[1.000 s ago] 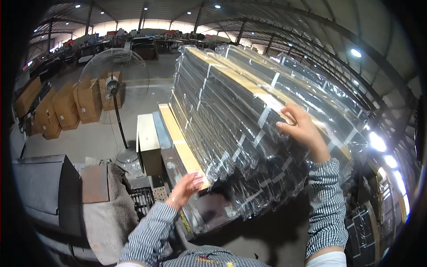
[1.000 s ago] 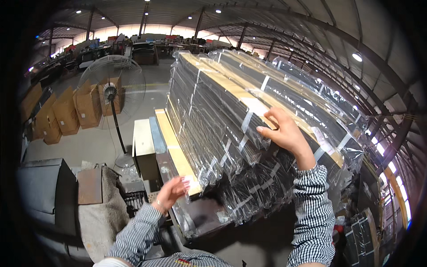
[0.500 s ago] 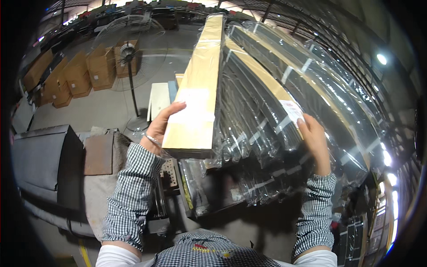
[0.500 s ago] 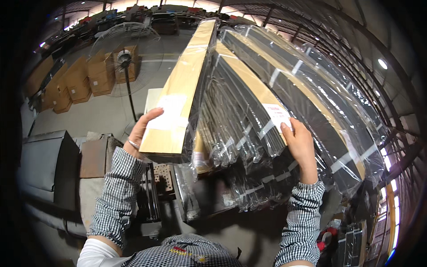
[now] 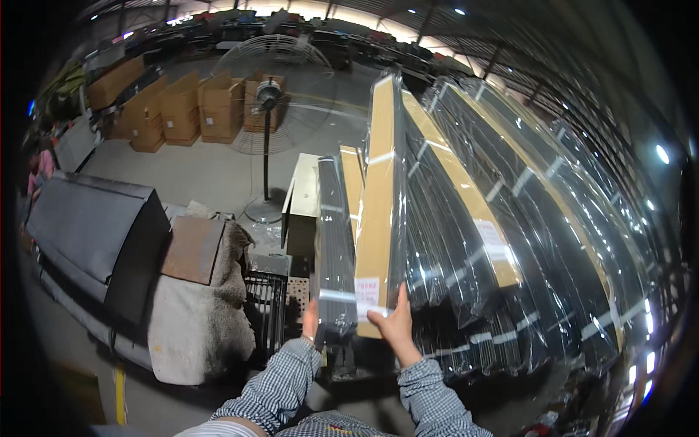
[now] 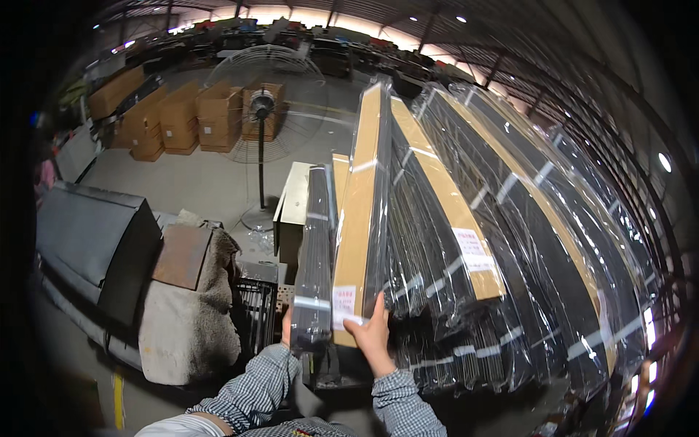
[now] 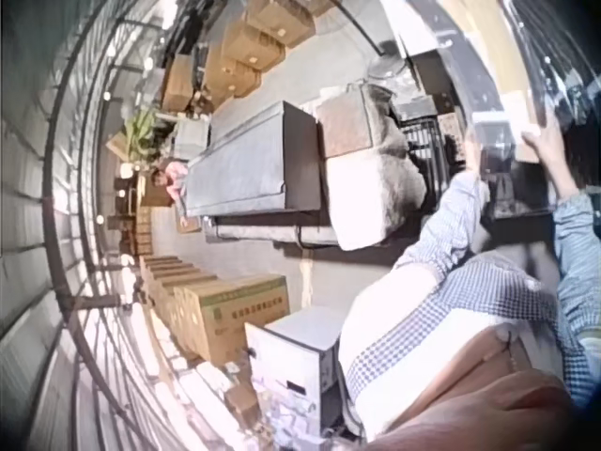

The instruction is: The recorder is moving long, flat, wrapped construction or building materials from a stack onto a conveyor or table.

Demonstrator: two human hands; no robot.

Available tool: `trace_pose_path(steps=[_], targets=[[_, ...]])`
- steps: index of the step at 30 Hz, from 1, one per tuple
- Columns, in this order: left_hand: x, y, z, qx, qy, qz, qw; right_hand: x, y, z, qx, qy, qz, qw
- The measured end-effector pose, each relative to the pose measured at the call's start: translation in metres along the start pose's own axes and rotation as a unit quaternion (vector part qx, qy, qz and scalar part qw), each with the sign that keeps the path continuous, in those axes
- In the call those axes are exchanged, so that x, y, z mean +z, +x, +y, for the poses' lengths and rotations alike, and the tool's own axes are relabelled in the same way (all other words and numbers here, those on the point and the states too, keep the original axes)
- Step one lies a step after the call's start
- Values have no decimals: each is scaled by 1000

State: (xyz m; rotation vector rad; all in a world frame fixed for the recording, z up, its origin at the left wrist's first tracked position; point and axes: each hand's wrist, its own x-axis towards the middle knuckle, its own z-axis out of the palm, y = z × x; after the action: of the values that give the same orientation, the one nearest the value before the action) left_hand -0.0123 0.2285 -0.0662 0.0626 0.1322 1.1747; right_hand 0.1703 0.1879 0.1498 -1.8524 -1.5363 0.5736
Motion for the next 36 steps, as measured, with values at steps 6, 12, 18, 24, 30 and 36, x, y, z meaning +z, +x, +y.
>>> trace_pose_path(steps=[6, 12, 18, 24, 30, 36], targets=[[-81, -96, -69, -134, -127, 61, 981, 47, -49, 83, 32, -176, -120, 977], [-59, -119, -109, -127, 289, 197, 928, 39, -134, 174, -8, -265, -149, 952], [-79, -214, -195, -319, 457, -8, 830, -39, -229, 233, -32, -291, -199, 935], [-94, -215, -197, -230, 171, 223, 932, -87, -271, 253, -38, -298, -179, 937], [-40, -185, -188, -131, 384, 323, 855, -32, -220, 285, -56, -248, -177, 951], [-11, -249, -219, -276, 265, 301, 874, -83, -253, 290, -123, -168, -278, 938]])
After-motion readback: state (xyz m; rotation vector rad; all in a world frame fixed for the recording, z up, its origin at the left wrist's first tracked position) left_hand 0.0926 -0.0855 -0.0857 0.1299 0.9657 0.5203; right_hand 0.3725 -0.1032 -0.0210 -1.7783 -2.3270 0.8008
